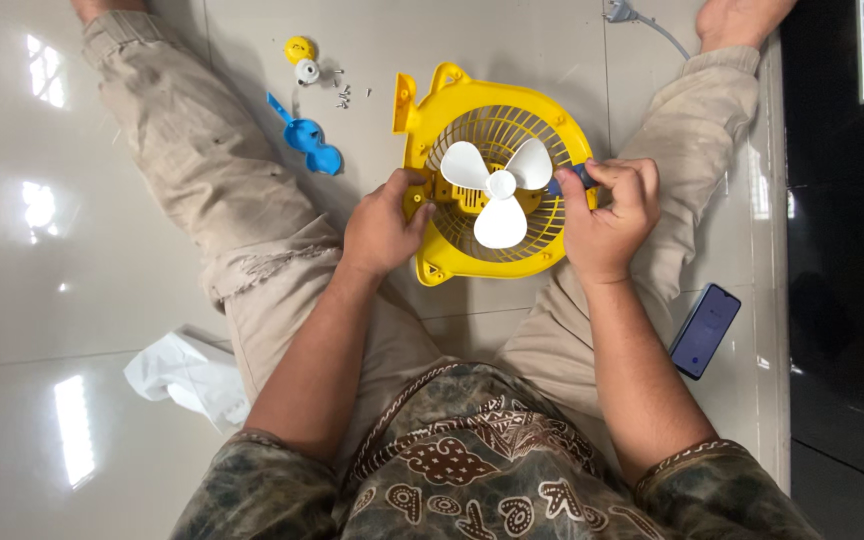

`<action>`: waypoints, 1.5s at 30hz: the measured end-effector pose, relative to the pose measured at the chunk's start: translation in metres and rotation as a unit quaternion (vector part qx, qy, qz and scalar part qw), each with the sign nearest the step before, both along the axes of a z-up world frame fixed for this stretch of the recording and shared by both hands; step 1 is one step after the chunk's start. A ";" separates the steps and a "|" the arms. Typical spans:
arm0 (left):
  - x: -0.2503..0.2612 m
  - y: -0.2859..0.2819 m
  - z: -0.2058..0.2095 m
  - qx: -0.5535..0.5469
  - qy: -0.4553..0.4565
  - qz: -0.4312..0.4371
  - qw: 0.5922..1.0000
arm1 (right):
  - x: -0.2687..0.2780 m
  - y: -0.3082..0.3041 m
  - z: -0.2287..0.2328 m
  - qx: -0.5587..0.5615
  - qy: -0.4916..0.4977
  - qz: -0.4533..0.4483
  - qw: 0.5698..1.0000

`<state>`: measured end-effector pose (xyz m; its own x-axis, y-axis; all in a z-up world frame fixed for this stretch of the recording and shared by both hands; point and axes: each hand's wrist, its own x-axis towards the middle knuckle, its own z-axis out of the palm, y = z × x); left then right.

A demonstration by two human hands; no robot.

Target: The person sits on the floor and uses a screwdriver to adjust the central hub of a yellow electric fan. They rotate the fan blades by hand, wipe the fan housing with a tissue, and continue to manipulate the fan's internal components.

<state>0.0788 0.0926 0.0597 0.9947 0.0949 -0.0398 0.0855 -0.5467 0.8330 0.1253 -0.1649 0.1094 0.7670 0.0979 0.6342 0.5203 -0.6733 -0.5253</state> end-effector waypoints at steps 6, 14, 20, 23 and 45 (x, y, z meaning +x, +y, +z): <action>-0.002 -0.001 -0.003 0.007 0.019 0.014 1.000 | -0.002 -0.017 -0.005 0.068 0.056 0.054 0.995; -0.010 -0.003 -0.014 0.005 -0.028 0.018 0.999 | 0.006 -0.018 -0.014 0.171 0.098 0.123 0.973; -0.015 -0.005 -0.020 0.016 -0.016 0.019 1.000 | 0.015 -0.010 -0.011 0.126 0.029 0.046 0.990; -0.013 -0.007 -0.016 0.017 -0.008 0.025 1.000 | 0.014 -0.010 -0.010 0.116 0.030 0.043 0.992; -0.009 -0.007 -0.008 0.027 0.038 0.030 0.998 | 0.020 -0.019 -0.023 0.194 0.147 0.092 0.966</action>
<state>0.0700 0.0859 0.0522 0.9815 0.1580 -0.1086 0.1814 -0.5818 0.7928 0.1458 -0.1841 0.0864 0.9116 0.0479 0.4083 0.4024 -0.3076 -0.8622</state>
